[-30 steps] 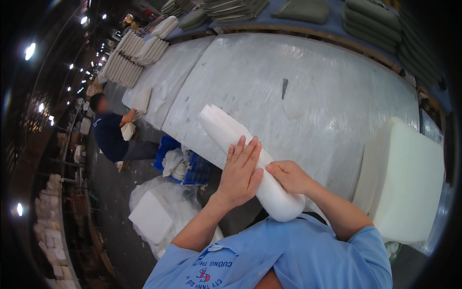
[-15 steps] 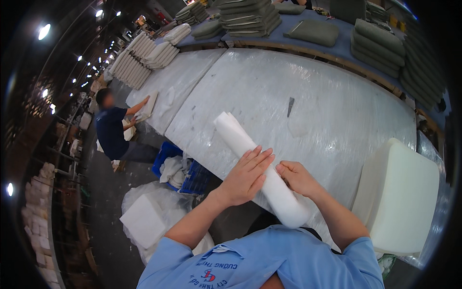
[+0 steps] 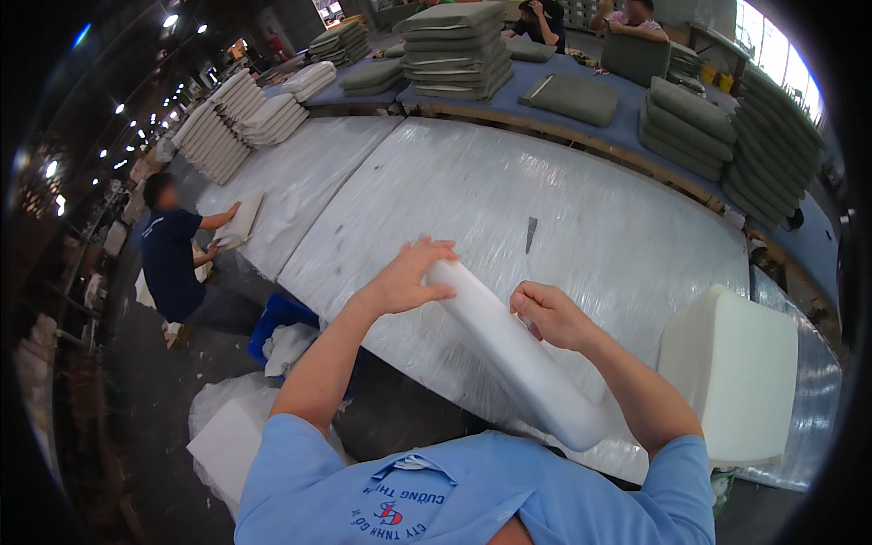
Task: The person wraps white foam pieces in white paper on a large table. They fold the paper around each foam piece, smooth the edges, and place the wrapped items into a blue bin. Other workers are visible in the background handling similar materials.
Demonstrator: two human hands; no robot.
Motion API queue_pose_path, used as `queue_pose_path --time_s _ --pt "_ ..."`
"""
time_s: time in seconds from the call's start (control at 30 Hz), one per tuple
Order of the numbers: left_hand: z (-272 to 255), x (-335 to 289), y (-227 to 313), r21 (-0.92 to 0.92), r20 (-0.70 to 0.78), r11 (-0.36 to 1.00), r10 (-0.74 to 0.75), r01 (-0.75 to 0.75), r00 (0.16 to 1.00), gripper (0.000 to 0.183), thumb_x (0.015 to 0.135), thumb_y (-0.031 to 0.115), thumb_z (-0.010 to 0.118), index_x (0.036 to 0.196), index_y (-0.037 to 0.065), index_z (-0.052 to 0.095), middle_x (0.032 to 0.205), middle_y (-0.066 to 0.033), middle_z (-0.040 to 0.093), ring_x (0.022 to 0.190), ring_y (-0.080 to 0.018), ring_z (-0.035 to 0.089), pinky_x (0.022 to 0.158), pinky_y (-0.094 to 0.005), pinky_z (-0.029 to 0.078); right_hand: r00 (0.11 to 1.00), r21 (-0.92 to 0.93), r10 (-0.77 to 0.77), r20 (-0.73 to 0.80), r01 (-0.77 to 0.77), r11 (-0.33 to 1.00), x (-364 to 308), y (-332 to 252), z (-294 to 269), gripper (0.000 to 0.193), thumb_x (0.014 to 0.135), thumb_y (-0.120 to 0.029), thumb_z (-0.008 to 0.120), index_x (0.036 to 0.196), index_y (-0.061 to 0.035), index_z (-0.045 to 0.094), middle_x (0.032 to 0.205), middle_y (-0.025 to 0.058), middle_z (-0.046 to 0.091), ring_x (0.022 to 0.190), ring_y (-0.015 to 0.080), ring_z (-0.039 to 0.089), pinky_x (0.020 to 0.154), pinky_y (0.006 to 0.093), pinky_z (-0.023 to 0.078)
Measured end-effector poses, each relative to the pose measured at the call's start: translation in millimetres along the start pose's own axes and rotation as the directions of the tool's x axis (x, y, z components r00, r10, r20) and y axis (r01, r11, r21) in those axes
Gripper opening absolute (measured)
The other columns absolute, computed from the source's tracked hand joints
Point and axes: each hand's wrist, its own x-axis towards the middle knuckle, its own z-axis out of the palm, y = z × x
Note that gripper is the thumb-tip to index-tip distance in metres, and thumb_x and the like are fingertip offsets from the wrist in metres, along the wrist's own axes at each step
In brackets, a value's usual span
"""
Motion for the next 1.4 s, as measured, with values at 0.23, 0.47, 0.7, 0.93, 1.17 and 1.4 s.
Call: queue_pose_path --time_s 0.23,0.47,0.7,0.93,1.17,1.4 --pt "14.8 18.1 -45.6 -0.562 0.078 0.826 0.083 -0.025 0.993 0.030 0.095 0.013 0.072 0.124 0.010 0.063 0.164 -0.0088 0.044 0.149 -0.0271 0.041 0.121 -0.0428 0.033 0.994 -0.427 0.093 -0.057 -0.109 0.898 21.9 -46.8 17.0 0.041 0.104 -0.045 0.060 0.100 -0.0045 0.062 0.084 0.0156 0.071 0.076 0.0269 0.068 0.073 0.0392 0.052" --pt "32.2 48.4 -45.7 -0.748 0.161 0.658 0.051 0.088 0.986 0.009 0.103 0.016 0.063 0.109 0.009 0.061 0.101 -0.0039 0.069 0.093 -0.0119 0.061 0.082 -0.0311 0.050 0.987 -0.424 0.084 -0.139 -0.136 0.896 25.3 -37.3 26.9 0.035 0.107 -0.035 0.059 0.095 -0.0018 0.063 0.078 0.0129 0.066 0.072 0.0230 0.062 0.070 0.0390 0.049" --pt "46.6 55.7 -39.3 -0.729 0.115 0.678 -0.006 0.088 0.993 0.010 0.106 0.016 0.061 0.100 0.009 0.062 0.082 0.0038 0.061 0.079 -0.0049 0.054 0.070 -0.0266 0.046 0.950 -0.023 0.222 -0.219 -0.232 0.972 23.7 -3.5 35.5 0.034 0.108 -0.032 0.056 0.096 -0.0011 0.063 0.081 0.0104 0.063 0.076 0.0171 0.055 0.073 0.0352 0.048" --pt "54.2 53.4 -41.4 -0.723 0.028 0.690 -0.035 0.045 0.999 0.014 0.103 0.019 0.063 0.095 0.007 0.064 0.079 0.0020 0.060 0.076 -0.0068 0.052 0.068 -0.0285 0.045 0.964 -0.489 0.251 -0.085 -0.259 0.833 43.4 -56.9 33.8 0.042 0.109 -0.038 0.051 0.097 0.0007 0.064 0.082 0.0128 0.065 0.078 0.0207 0.061 0.076 0.0392 0.049" --pt "57.1 51.7 -36.6 -0.752 0.074 0.648 -0.096 0.119 0.993 0.014 0.103 0.017 0.063 0.094 0.007 0.066 0.083 0.0034 0.062 0.079 -0.0050 0.054 0.070 -0.0259 0.045 0.963 -0.072 0.219 -0.158 -0.233 0.970 46.6 -4.7 45.8 0.046 0.110 -0.040 0.051 0.098 0.0018 0.068 0.084 0.0156 0.069 0.078 0.0246 0.064 0.077 0.0404 0.050" --pt "52.7 46.7 -39.1 -0.700 0.052 0.703 -0.126 0.126 0.991 0.010 0.100 0.015 0.066 0.096 0.006 0.067 0.084 0.0019 0.063 0.084 -0.0081 0.055 0.076 -0.0282 0.046 0.967 -0.266 0.240 -0.089 -0.255 0.930 69.5 -28.4 45.7 0.047 0.111 -0.040 0.049 0.107 0.0017 0.071 0.089 0.0147 0.071 0.083 0.0222 0.065 0.081 0.0389 0.051"
